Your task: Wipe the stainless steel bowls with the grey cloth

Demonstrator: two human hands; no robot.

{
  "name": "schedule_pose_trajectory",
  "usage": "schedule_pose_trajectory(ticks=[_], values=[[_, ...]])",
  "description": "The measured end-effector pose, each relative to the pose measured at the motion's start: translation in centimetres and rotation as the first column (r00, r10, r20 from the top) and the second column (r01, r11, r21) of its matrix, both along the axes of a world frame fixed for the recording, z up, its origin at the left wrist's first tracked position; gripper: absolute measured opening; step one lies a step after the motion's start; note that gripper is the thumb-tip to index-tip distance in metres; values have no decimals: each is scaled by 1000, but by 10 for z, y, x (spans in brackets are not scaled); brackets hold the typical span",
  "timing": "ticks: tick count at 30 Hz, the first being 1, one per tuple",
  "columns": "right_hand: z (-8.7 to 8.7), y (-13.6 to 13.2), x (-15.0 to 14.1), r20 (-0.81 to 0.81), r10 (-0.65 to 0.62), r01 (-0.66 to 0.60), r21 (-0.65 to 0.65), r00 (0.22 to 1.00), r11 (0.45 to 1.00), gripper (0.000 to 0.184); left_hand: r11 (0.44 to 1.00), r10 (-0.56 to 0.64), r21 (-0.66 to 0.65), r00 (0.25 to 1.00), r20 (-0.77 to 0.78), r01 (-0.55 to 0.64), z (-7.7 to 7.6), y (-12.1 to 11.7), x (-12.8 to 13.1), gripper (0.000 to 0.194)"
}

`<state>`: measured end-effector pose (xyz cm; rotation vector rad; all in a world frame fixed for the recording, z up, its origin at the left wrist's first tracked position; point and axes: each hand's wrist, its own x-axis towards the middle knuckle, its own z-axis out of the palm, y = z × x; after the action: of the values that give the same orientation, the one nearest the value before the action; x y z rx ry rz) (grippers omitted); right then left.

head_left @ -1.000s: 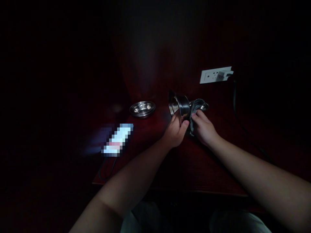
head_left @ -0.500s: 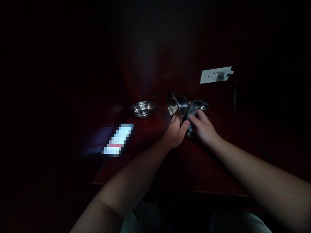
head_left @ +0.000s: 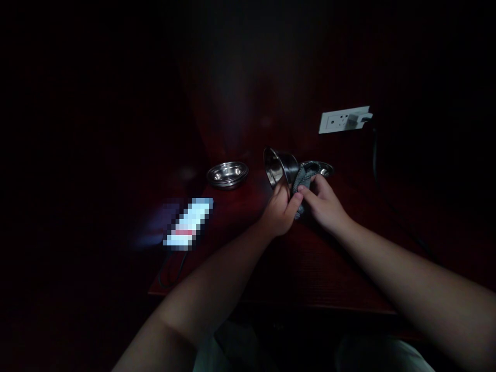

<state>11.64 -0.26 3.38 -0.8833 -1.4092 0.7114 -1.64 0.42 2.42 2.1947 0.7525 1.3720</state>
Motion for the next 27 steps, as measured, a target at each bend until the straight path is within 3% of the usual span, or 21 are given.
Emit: schedule_pose_trajectory(ticks=[27], values=[[-3,-1,6,51,-25,23,32,998,999,16,1000,26,10,999,-29,-26,1,-1,0,40]])
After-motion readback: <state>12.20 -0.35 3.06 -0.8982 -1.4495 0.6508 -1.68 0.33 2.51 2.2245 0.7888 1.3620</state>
